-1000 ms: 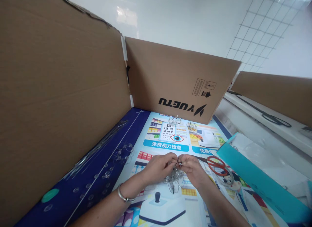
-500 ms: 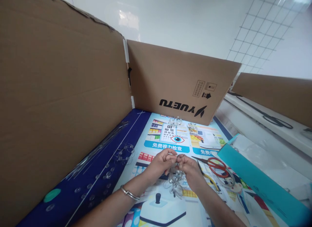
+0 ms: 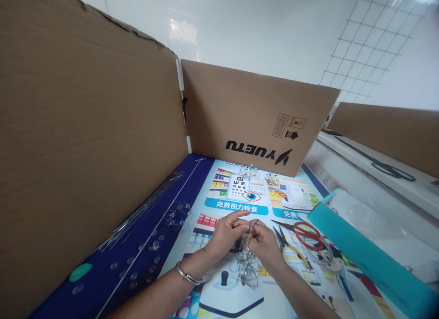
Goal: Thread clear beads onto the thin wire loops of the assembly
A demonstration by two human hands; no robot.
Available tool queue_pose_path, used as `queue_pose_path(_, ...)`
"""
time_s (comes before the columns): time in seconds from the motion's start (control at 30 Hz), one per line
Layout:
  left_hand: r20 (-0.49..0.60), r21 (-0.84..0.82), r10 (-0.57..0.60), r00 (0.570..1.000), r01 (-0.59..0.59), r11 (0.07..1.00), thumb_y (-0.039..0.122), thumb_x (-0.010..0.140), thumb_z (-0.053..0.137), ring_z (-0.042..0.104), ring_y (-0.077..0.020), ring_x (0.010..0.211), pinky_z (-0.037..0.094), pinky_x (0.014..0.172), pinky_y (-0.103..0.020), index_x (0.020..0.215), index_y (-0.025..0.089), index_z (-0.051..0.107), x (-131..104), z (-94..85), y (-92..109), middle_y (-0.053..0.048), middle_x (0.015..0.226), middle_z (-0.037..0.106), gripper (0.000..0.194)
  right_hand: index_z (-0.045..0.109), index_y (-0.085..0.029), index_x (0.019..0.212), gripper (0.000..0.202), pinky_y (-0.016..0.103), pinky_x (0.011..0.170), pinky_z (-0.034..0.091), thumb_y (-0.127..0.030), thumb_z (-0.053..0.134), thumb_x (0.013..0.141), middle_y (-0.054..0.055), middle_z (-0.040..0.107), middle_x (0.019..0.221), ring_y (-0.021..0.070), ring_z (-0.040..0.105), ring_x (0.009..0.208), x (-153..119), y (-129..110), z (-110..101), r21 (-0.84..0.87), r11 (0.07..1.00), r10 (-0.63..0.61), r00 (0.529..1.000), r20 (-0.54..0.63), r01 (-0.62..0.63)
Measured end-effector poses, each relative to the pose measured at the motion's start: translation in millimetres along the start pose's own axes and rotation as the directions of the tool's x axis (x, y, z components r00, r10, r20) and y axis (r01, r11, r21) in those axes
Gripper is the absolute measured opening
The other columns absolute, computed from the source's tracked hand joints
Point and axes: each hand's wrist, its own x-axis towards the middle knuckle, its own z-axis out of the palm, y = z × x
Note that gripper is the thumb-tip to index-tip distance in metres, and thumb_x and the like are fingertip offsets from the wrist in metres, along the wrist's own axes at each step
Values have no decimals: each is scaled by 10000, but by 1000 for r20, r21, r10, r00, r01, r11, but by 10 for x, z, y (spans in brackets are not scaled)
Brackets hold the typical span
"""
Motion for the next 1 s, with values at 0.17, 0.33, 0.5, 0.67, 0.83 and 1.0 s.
queue_pose_path(0.17, 119, 78, -9, 993, 0, 997, 169, 713, 575, 602, -128, 668, 457, 658, -226, 1201, 135, 477, 23, -62, 55, -3, 771, 692, 499, 509, -180, 543, 105, 255, 605, 360, -162, 575, 623, 13, 512, 792, 152, 472, 725, -10, 8, -24, 99, 994, 54, 998, -30, -51)
queue_pose_path(0.33, 157, 311, -30, 987, -20, 950, 173, 683, 596, 635, -161, 742, 468, 711, -247, 1243, 193, 444, 33, -121, 97, 2, 842, 708, 580, 512, -179, 549, 128, 279, 666, 373, -230, 596, 631, 28, 541, 842, 166, 490, 769, -23, 76, -60, 241, 966, 101, 995, -6, -97)
queue_pose_path(0.5, 164, 604, -2, 987, -99, 790, 205, 654, 638, 624, -193, 838, 443, 713, -245, 1235, 258, 465, 24, -149, 176, 12, 892, 704, 608, 511, -165, 551, 119, 286, 658, 389, -214, 569, 642, 48, 535, 851, 167, 495, 760, -23, 96, -70, 364, 917, 147, 987, 70, -162)
queue_pose_path(0.67, 173, 754, 47, 984, -163, 636, 179, 673, 608, 635, -223, 806, 399, 665, -252, 1166, 301, 524, -9, -140, 195, 21, 818, 709, 515, 528, -162, 617, 94, 323, 677, 422, -243, 551, 659, 72, 532, 946, 188, 517, 784, -8, 1, -102, 483, 845, 186, 973, 139, -230)
queue_pose_path(0.83, 175, 703, 39, 984, -152, 695, 180, 673, 614, 629, -201, 752, 390, 620, -227, 1132, 307, 547, -11, -136, 149, 23, 796, 699, 481, 504, -170, 596, 99, 305, 666, 419, -239, 555, 645, 57, 552, 867, 169, 512, 730, -4, -44, -104, 467, 848, 194, 967, 167, -251)
queue_pose_path(1.0, 231, 525, 65, 971, -181, 832, 124, 705, 542, 608, -156, 737, 422, 660, -212, 990, 254, 653, 40, -170, 126, 11, 811, 684, 332, 527, -172, 627, 70, 295, 706, 406, -217, 568, 662, 32, 548, 819, 154, 505, 735, -7, -27, -98, 423, 871, 194, 966, 170, -249)
